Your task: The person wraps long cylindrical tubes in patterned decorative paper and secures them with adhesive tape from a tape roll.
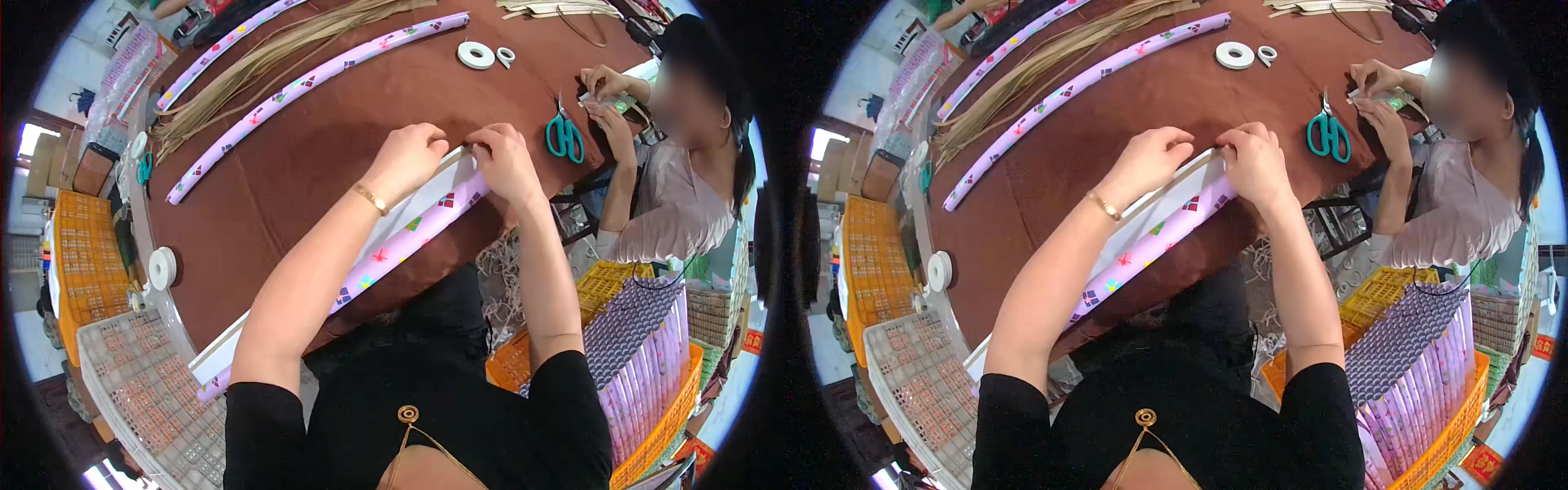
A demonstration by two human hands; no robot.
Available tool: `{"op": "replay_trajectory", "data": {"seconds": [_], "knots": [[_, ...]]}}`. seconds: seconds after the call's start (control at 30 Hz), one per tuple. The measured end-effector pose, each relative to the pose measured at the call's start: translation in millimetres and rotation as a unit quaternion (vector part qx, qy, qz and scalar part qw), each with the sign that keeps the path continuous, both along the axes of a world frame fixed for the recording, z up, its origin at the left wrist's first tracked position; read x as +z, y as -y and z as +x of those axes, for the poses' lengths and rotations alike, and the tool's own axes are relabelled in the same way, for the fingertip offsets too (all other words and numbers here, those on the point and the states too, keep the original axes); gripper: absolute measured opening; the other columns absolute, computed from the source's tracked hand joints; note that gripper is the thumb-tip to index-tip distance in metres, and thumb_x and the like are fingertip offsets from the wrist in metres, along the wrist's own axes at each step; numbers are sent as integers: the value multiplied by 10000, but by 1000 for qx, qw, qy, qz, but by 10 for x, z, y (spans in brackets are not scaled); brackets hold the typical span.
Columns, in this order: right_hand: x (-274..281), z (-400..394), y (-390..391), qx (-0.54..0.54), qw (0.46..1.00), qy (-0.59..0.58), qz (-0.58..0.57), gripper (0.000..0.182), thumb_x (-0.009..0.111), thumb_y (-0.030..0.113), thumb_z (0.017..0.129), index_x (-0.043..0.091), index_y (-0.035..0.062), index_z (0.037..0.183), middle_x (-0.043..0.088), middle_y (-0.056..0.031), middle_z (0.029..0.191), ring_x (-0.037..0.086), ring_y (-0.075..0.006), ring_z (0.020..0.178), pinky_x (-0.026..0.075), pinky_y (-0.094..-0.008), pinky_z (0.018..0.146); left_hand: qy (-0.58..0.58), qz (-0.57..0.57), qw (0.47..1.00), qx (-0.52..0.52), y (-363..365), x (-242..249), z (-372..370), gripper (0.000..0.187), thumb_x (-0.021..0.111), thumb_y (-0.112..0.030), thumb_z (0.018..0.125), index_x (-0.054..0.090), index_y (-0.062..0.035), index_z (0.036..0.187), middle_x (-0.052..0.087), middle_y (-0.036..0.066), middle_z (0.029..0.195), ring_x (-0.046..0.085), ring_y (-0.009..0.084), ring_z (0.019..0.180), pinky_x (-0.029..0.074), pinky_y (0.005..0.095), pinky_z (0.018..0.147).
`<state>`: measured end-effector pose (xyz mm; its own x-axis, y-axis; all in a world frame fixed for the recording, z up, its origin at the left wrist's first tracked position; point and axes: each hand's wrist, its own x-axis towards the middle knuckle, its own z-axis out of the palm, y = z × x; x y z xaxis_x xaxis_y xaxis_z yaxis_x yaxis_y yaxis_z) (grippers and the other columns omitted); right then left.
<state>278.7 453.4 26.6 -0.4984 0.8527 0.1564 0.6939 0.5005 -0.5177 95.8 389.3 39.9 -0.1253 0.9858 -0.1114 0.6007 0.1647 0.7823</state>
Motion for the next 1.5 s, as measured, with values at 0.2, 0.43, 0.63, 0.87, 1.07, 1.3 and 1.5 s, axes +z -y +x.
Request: {"op": "replay_trajectory", "data": {"seconds": [0.2, 0.43, 0.63, 0.87, 1.07, 1.3, 1.5], "knots": [[13, 30, -23, 9, 1000, -1, -16, 209, 676, 103, 792, 712, 65, 995, 620, -162, 1190, 544, -371, 1155, 455, -430, 982, 39, -39, 998, -8, -260, -65, 84, 329, 632, -194, 852, 703, -17, 1120, 688, 201, 1129, 658, 324, 1073, 506, 389, 956], [36, 59, -18, 10, 1000, -18, 10, 167, 689, 90, 781, 697, 35, 938, 628, -157, 1179, 554, -365, 1143, 462, -431, 962, 105, -80, 990, -53, -404, -152, 113, 343, 636, -63, 867, 656, 29, 1197, 717, 122, 1030, 661, 152, 925, 519, 296, 835], [79, 80, 29, -2, 996, -94, -1, 106, 688, 78, 782, 688, 12, 865, 660, -145, 1004, 617, -328, 1008, 495, -406, 884, 187, -119, 975, -10, -418, -79, 132, 330, 638, -83, 882, 665, 2, 1200, 706, 91, 1078, 645, 130, 933, 517, 283, 782], [165, -14, 450, 34, 991, -111, 70, 69, 696, 62, 767, 668, 48, 828, 650, -91, 885, 624, -286, 872, 476, -425, 822, 167, -120, 978, -41, -504, -119, 79, 431, 693, -20, 811, 616, 59, 1228, 724, 113, 943, 660, 133, 818, 516, 273, 712], [46, -170, 981, 113, 980, -95, 135, 136, 715, 52, 683, 663, 106, 796, 640, -19, 928, 592, -246, 955, 319, -517, 1085, 171, -146, 973, -54, -561, -95, 69, 418, 711, -10, 793, 641, 39, 1202, 706, 132, 1028, 668, 175, 867, 555, 325, 713], [36, -317, 1368, 196, 962, -171, 78, 156, 748, 66, 669, 663, 109, 792, 637, -6, 920, 597, -219, 904, 333, -515, 1069, 141, -142, 978, -53, -606, -119, 81, 395, 728, -16, 783, 678, -3, 1175, 695, 106, 1076, 658, 171, 878, 554, 322, 712], [-10, -471, 1724, 468, 791, -358, -164, 93, 717, 58, 770, 634, 98, 783, 658, -17, 927, 618, -214, 922, 387, -457, 1008, 137, -160, 977, -45, -627, -59, 89, 381, 756, -31, 764, 680, 6, 1135, 689, 104, 996, 655, 175, 835, 552, 318, 702]]}}
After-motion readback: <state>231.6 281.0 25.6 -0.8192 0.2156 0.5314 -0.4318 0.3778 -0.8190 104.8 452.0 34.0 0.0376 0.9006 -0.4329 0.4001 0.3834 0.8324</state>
